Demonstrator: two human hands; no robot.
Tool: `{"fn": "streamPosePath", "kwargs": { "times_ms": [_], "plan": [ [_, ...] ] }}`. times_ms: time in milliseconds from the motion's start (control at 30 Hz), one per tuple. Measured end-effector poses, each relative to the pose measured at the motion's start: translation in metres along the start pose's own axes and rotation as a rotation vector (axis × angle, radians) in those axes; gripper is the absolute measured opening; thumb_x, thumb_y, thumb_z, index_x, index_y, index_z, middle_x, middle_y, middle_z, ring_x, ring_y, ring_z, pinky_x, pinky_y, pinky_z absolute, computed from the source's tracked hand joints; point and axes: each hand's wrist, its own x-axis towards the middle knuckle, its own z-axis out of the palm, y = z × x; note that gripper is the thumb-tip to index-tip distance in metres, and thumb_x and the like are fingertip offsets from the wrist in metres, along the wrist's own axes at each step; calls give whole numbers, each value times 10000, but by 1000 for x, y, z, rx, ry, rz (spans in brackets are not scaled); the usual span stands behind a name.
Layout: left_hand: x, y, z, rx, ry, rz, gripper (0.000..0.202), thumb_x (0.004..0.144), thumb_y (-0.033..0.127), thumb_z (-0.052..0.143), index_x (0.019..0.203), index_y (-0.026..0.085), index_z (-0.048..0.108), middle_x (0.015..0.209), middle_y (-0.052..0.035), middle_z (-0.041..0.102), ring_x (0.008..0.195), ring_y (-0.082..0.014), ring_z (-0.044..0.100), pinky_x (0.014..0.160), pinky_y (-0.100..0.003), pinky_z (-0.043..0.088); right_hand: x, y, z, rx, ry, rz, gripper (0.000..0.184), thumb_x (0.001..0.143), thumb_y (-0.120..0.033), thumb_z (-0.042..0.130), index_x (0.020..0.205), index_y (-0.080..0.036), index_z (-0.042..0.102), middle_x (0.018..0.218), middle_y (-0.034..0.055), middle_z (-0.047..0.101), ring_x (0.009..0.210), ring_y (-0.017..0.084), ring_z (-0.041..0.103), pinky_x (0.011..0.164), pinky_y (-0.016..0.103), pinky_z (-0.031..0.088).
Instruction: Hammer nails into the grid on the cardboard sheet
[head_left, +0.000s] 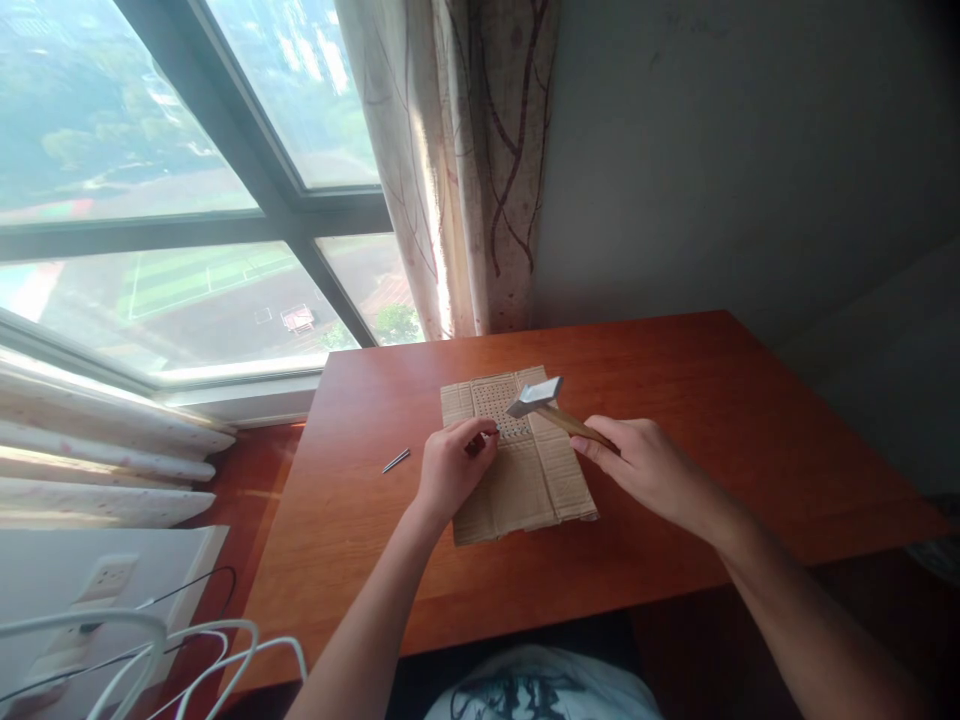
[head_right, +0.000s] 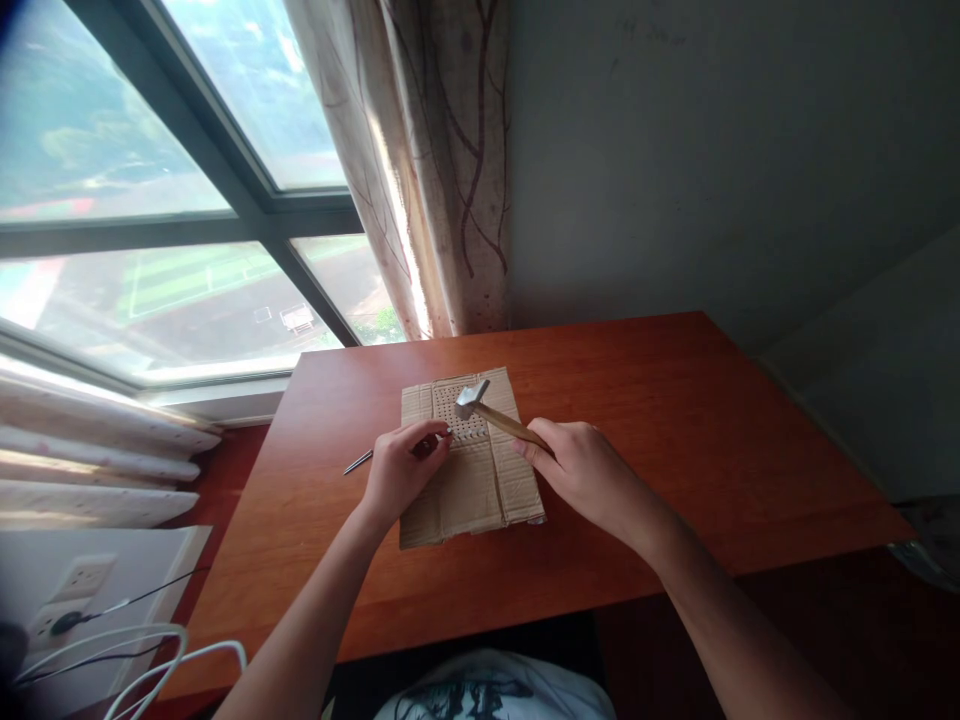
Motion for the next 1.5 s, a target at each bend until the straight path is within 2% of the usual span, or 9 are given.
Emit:
{"fn": "streamPosePath", "kwargs": {
  "times_ms": [200, 367, 700, 1100, 1267, 1500],
  "plan": [
    [1, 2, -1, 36, -2, -10, 124, 827, 179, 616, 705, 188, 640, 605, 32, 593, 553, -85, 520, 554, -185, 379, 3, -25, -5, -195, -66, 4, 354, 1016, -436, 383, 752, -220, 476, 669, -3, 626, 592, 147, 574, 550, 272, 269],
    [1, 3, -2, 52, -12, -11, 127, 786, 120, 615, 678, 185, 632, 607, 35, 594, 560, -86, 515, 556, -184, 367, 6, -30, 1, -354, -125, 25, 309, 1015, -402, 391, 802, -217, 518, 745, 33, 690, 685, 186, 652, 565, 278, 266],
    [2, 5, -4, 23, -61, -37, 110, 813, 150, 621, 835, 209, 711, 677, 25, 661, 587, -97, 556, 588, -191, 408, 8, -27, 7, -369, -98, 50, 307, 1015, -395, 403, 802, -221, 538, 727, 39, 695, 672, 199, 663, 560, 294, 252],
    [6, 5, -6, 7, -98, -79, 92, 797, 145, 626, 819, 203, 693, 669, 33, 650, 591, -95, 554, 579, -190, 399, 7, -19, 21, -358, -84, 67, 312, 1023, -402, 390, 835, -218, 559, 784, 51, 722, 735, 207, 685, 573, 282, 274],
    [4, 3, -4, -21, -76, -126, 114, 789, 167, 640, 892, 208, 664, 690, 39, 656, 601, -99, 565, 568, -192, 398, 7, -18, 21, -354, -64, 46, 323, 1021, -413, 387, 815, -219, 543, 753, 41, 710, 708, 204, 678, 570, 285, 268],
    [3, 3, -4, 5, -80, -125, 202, 779, 149, 632, 965, 228, 645, 700, 45, 663, 612, -106, 586, 577, -196, 408, 6, -17, 24, -318, -58, 52, 330, 1021, -419, 381, 802, -220, 528, 764, 38, 711, 720, 202, 684, 579, 273, 292]
  ]
}}
